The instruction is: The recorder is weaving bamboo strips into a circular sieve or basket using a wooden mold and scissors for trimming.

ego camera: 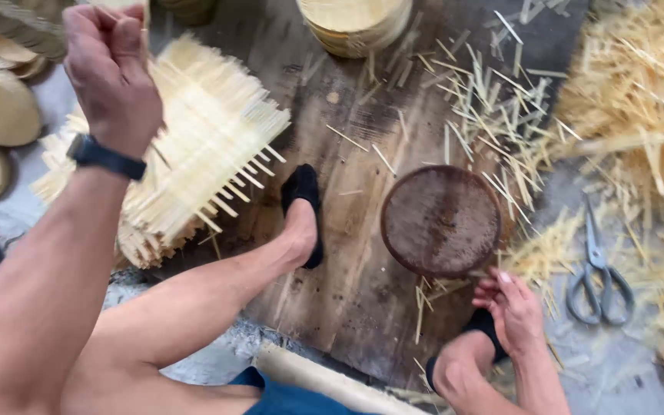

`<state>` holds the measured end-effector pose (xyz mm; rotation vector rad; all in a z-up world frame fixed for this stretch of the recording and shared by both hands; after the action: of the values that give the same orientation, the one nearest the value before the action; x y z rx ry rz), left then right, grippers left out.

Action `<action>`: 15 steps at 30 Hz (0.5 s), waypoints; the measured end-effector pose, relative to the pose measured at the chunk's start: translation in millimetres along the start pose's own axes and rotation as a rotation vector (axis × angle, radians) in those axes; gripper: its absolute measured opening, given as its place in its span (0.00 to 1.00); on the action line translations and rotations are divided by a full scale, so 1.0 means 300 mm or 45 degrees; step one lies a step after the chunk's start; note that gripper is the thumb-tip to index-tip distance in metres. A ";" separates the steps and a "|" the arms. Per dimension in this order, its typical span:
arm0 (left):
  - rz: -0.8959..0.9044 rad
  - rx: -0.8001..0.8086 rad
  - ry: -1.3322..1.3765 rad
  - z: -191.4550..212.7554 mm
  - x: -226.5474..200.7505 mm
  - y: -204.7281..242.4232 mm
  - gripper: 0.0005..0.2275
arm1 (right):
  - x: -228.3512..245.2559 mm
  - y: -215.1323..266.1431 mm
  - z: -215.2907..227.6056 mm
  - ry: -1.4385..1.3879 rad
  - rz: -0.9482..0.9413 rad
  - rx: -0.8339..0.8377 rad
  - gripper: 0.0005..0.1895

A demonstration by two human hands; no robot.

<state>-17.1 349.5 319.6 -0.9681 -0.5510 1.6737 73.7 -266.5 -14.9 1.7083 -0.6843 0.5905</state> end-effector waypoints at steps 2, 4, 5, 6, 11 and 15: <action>0.005 0.143 0.242 -0.070 -0.333 0.060 0.08 | 0.083 0.054 -0.037 -0.026 0.100 0.075 0.21; -0.022 0.267 0.498 -0.159 -0.611 0.147 0.08 | 0.235 0.140 -0.117 -0.061 0.226 0.156 0.25; 0.112 0.706 0.552 -0.217 -0.711 0.213 0.09 | 0.336 0.202 -0.192 -0.281 0.095 0.136 0.30; 0.225 1.152 0.596 -0.266 -0.809 0.282 0.10 | 0.438 0.262 -0.272 -0.505 -0.033 0.117 0.37; -0.334 1.297 0.662 -0.474 -0.831 0.847 0.04 | 0.272 0.040 -0.082 -0.344 -0.135 0.145 0.26; -0.133 1.332 0.814 -0.507 -0.803 0.840 0.15 | 0.355 0.055 -0.164 -0.090 -0.023 0.123 0.21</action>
<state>-12.1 25.6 120.2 -0.5889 0.6505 1.1826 135.2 -236.3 81.8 1.8309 -0.6990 0.5603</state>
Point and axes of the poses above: each hand's wrist, its own y-axis away from the middle knuckle, its own z-axis out of the back of the hand, x = y × z, the point moved 1 cm from there along -y, towards the middle knuckle, and after that the axes turned 9 degrees about -x, right-handed, at the moved point
